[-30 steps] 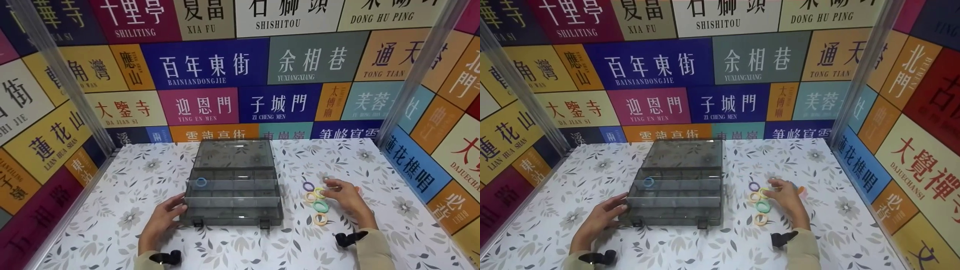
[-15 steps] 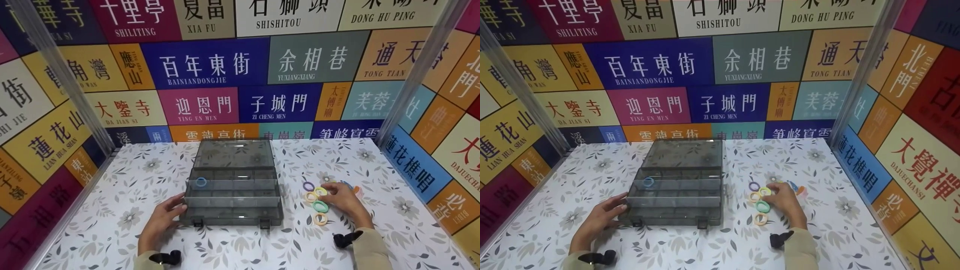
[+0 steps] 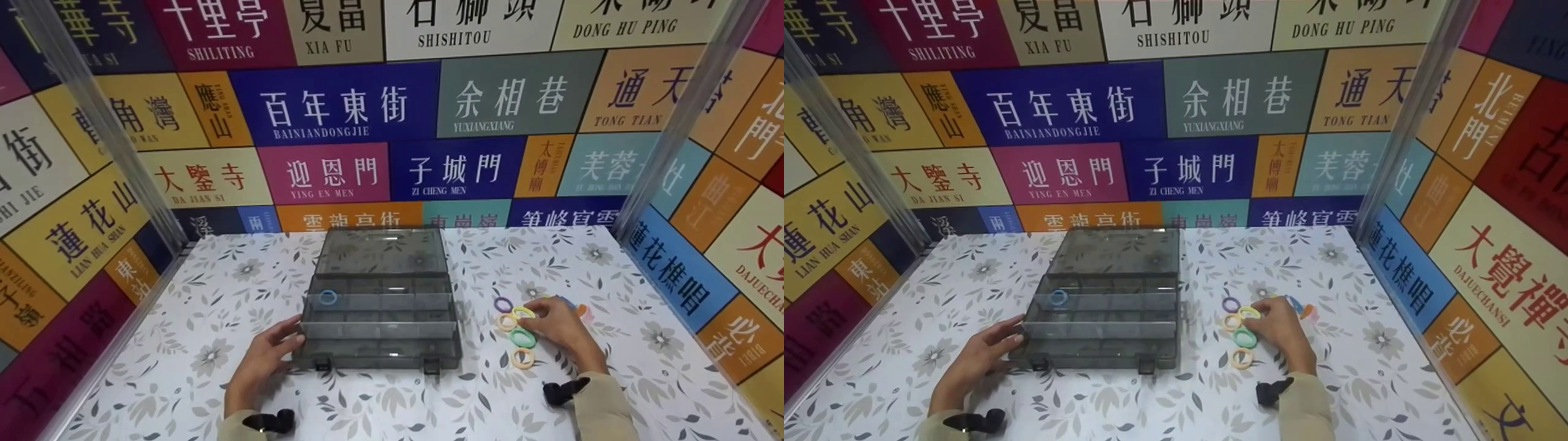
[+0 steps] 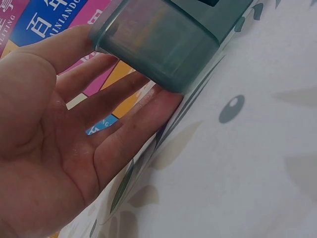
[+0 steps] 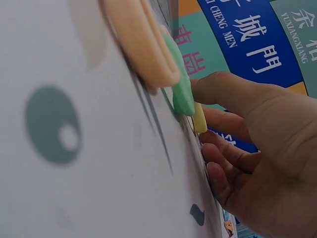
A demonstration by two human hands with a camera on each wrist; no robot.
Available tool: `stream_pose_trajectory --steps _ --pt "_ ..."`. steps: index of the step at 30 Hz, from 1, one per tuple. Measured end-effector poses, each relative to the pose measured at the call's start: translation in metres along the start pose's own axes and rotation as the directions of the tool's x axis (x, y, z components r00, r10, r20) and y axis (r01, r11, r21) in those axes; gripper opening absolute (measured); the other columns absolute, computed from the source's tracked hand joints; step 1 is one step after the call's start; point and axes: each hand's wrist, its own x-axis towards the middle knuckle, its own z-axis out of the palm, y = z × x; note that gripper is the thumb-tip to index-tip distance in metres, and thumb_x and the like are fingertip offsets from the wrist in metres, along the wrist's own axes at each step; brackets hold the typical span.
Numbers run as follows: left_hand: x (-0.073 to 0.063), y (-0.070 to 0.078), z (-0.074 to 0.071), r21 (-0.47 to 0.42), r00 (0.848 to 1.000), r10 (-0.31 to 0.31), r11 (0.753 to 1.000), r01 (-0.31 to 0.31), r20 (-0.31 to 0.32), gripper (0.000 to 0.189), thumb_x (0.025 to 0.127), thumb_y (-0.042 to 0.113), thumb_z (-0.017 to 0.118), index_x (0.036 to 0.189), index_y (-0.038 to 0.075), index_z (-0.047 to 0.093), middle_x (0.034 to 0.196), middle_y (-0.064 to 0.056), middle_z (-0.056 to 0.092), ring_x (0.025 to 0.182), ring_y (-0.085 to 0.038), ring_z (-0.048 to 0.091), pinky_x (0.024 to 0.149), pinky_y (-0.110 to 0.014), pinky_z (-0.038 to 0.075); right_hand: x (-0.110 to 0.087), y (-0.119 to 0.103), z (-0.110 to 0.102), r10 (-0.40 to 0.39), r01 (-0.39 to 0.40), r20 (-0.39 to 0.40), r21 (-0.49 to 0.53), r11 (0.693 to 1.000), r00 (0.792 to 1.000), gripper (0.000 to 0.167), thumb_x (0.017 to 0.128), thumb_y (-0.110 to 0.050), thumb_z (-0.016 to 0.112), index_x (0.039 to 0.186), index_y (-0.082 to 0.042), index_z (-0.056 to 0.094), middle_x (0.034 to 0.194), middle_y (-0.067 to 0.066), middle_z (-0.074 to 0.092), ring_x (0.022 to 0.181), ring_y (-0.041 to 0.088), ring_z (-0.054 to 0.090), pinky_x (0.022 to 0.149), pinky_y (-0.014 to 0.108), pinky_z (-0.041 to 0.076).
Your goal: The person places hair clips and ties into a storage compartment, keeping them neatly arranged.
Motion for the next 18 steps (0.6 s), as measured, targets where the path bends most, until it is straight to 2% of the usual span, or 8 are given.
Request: stream_pose_trajectory --steps 4,10,15,18 --pt "0.001 -0.001 0.001 -0.030 1.000 -0.002 1.000 0.002 -0.001 0.055 0.096 0.023 0.068 0.148 0.017 0.051 0.151 -0.020 0.049 0.135 -0.036 0.053 0.090 -0.048 0.059 0.000 -0.001 -0.001 -0.018 0.018 -0.014 -0.004 1.000 1.000 0.050 0.088 -0.034 0.078 0.124 -0.002 0.068 0.119 0.019 0.062 0.102 0.027 0.057 0.084 0.037 0.048" --pt "0.002 -0.002 0.001 -0.031 1.000 -0.001 1.000 0.001 -0.005 0.055 0.096 0.023 0.068 0.148 0.017 0.052 0.152 -0.020 0.048 0.135 -0.038 0.052 0.091 -0.050 0.058 0.000 -0.004 -0.004 -0.035 0.035 -0.043 -0.007 0.999 0.998 0.045 0.090 -0.032 0.075 0.124 -0.003 0.067 0.124 0.021 0.061 0.108 0.032 0.060 0.089 0.044 0.051" --pt "0.001 -0.001 0.001 -0.039 1.000 -0.011 0.999 0.011 -0.002 0.055 0.096 0.023 0.068 0.148 0.017 0.051 0.152 -0.021 0.048 0.136 -0.039 0.052 0.092 -0.052 0.058 0.000 -0.017 -0.010 0.002 -0.002 -0.075 -0.001 1.000 0.997 0.052 0.090 -0.039 0.074 0.129 -0.007 0.065 0.127 0.019 0.055 0.102 0.027 0.057 0.080 0.033 0.048" --pt "0.001 0.000 0.002 -0.050 1.000 -0.017 0.999 0.017 -0.001 0.054 0.095 0.023 0.069 0.147 0.018 0.052 0.152 -0.020 0.049 0.135 -0.037 0.052 0.092 -0.051 0.058 0.000 -0.027 -0.014 -0.020 0.019 -0.100 -0.013 1.000 0.995 0.053 0.089 -0.040 0.075 0.129 -0.008 0.066 0.129 0.018 0.055 0.106 0.029 0.057 0.079 0.030 0.047"
